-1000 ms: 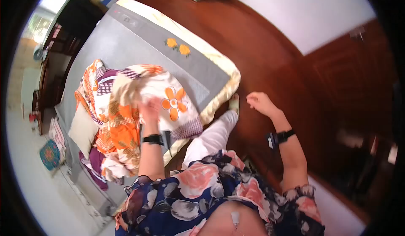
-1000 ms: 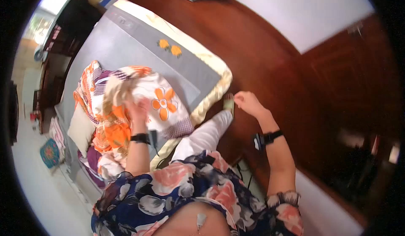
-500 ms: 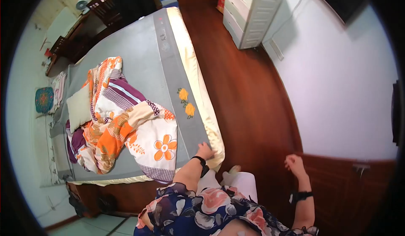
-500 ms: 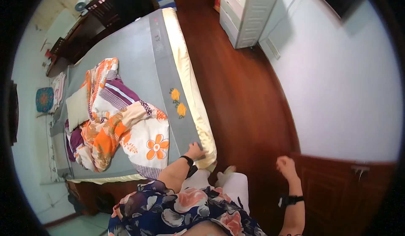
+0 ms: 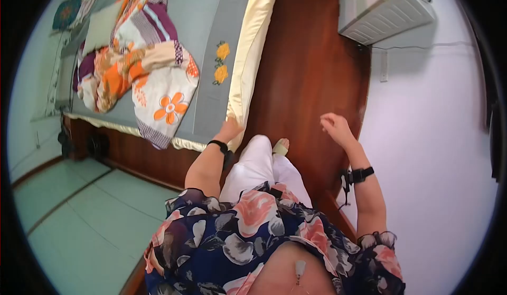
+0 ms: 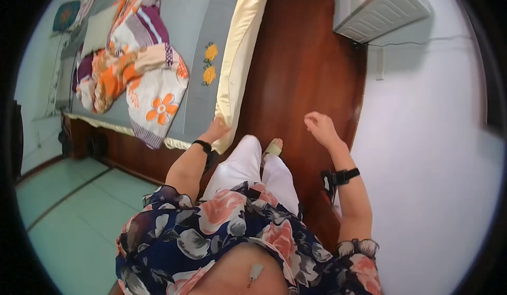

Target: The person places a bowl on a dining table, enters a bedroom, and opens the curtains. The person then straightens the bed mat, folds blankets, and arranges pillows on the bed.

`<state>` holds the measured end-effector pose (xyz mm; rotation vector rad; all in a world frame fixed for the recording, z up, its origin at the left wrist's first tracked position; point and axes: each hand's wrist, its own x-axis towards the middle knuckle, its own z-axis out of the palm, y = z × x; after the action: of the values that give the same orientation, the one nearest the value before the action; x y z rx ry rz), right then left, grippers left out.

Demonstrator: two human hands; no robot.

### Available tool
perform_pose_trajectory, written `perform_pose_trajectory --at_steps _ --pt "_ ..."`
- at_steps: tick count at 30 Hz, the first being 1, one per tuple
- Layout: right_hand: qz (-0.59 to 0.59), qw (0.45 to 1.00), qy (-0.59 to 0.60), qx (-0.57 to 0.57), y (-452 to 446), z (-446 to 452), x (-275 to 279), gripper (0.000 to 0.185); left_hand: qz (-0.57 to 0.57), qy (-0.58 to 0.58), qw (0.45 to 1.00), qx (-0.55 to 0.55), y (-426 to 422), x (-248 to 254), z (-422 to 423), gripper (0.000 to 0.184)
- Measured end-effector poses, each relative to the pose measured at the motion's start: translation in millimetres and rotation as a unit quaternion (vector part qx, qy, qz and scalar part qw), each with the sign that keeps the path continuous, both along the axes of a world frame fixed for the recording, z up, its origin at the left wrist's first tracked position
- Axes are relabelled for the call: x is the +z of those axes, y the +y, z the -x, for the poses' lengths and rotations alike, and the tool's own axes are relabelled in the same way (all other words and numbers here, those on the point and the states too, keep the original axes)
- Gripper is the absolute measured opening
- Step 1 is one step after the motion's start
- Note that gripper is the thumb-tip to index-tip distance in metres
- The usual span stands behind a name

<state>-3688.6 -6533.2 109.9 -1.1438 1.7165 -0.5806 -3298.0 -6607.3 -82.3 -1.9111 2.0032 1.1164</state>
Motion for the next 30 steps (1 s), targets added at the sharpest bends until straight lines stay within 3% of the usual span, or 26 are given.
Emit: perform_pose_trajectory --at_steps 4,7,9,10,11,13,14,17,19,20,21,24,25,27,30 --pt "-0.044 0.993 -0.015 0.112 -85.8 -14.0 -36.9 0.023 -0.012 0.021 0.998 0.06 -17.8 35.2 43.3 0.063" --pt "-0.059 0.973 -0.028 0.223 -144.2 -37.0 -68.2 0.024 0.066 -0.035 0.982 0.175 -45.5 29.8 71.5 0.06" --pt "-0.077 0.963 -0.037 0.257 -179.9 -54.0 -85.7 0.023 0.027 -0.067 0.96 0.272 -73.8 20.8 76.2 0.051" --pt "-0.096 0.953 -0.045 0.284 -201.7 -57.3 -94.9 0.023 0.032 -0.118 0.951 0.285 -86.0 3.1 76.2 0.031" --pt "-0.104 0.948 -0.046 0.298 -219.8 -60.6 -102.9 0.023 0.023 -0.122 0.946 0.298 -85.3 -9.8 75.7 0.031" --pt "-0.214 0.937 -0.071 0.268 -258.4 -72.1 -125.5 0.024 0.067 -0.07 0.993 0.063 -88.0 -6.9 68.6 0.012" --pt "-0.23 0.931 -0.078 0.272 -279.9 -77.2 -137.4 0.024 0.174 -0.013 0.985 0.017 -82.9 1.9 69.1 0.008" --pt "-0.227 0.96 -0.124 0.107 -341.3 -99.8 -162.7 0.043 0.116 0.051 0.991 -0.037 -83.0 29.5 51.5 0.012" --pt "-0.233 0.955 -0.183 -0.013 -377.2 -110.5 -183.2 0.052 0.104 0.089 0.991 -0.009 -81.0 46.8 40.1 0.018" --pt "-0.221 0.945 -0.222 -0.09 -391.9 -116.7 -191.1 0.044 0.099 0.126 0.987 0.01 -82.3 52.6 36.0 0.023" --pt "-0.225 0.946 -0.217 -0.083 -409.7 -118.8 -202.0 0.044 0.098 0.128 0.987 0.019 -84.9 55.7 33.7 0.023" --pt "-0.169 0.948 -0.14 -0.231 -441.4 -123.6 -230.9 0.024 0.09 0.135 0.985 0.06 -80.0 55.8 33.5 0.025" --pt "-0.174 0.95 -0.133 -0.223 -442.3 -116.7 -233.4 0.024 0.086 0.138 0.984 0.071 -77.6 51.9 36.7 0.025" --pt "-0.061 0.988 -0.103 -0.101 -445.2 -86.9 -230.1 0.023 0.08 0.128 0.983 0.107 -82.3 44.8 45.6 0.023" --pt "-0.165 0.983 -0.022 -0.081 -443.4 -37.9 -215.0 0.021 0.015 0.072 0.991 0.109 -108.6 31.2 58.5 0.017"
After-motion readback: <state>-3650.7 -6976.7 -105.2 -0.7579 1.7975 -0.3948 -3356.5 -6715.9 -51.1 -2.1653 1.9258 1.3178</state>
